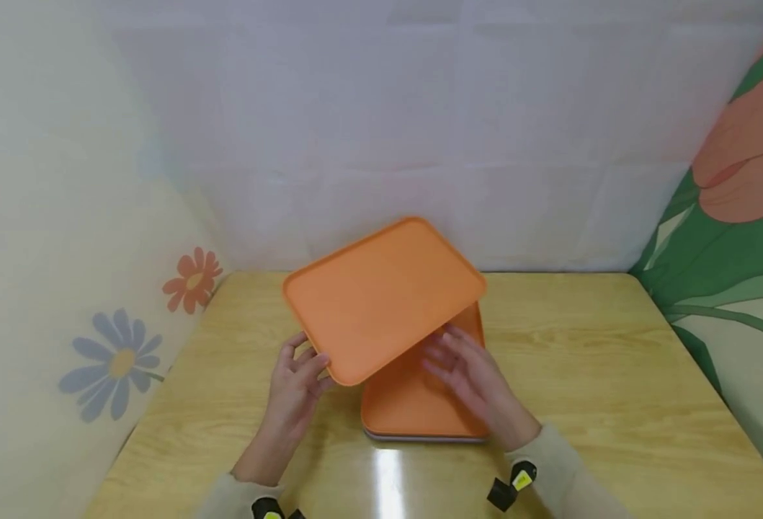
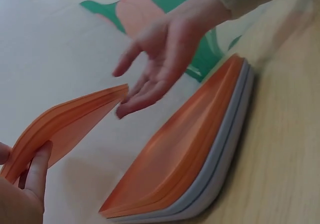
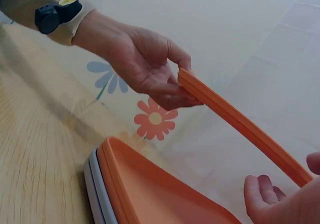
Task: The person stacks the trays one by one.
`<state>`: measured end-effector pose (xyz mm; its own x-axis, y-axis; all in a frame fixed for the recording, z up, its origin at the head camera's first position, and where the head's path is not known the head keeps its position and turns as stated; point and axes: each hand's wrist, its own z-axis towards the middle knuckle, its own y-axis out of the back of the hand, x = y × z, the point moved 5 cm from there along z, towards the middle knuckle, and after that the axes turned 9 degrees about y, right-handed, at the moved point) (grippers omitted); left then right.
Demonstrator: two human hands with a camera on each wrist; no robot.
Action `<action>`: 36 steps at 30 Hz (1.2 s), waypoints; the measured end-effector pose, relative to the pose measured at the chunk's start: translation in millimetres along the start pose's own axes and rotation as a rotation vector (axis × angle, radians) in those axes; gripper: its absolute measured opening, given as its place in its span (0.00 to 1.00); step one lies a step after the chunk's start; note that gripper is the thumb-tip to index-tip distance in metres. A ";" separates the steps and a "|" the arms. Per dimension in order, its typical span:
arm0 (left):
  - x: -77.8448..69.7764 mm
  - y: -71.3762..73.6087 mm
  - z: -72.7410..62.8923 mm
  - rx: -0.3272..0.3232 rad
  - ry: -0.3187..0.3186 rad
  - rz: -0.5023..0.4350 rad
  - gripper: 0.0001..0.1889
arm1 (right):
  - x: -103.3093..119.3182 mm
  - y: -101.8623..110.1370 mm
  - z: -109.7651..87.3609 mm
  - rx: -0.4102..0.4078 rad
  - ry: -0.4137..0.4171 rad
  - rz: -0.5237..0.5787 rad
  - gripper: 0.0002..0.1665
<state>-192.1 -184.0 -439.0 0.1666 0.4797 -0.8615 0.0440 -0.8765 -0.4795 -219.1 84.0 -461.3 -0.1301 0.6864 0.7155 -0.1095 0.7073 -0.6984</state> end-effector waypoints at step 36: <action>-4.5 7.1 46.2 0.099 0.217 0.163 0.25 | 59.4 48.1 22.7 -0.089 0.050 -0.127 0.25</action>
<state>-238.0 -190.5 -446.3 0.3706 0.3033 -0.8778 -0.0952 -0.9278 -0.3608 -254.5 154.9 -452.8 -0.0709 0.5968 0.7992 -0.0336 0.7994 -0.5999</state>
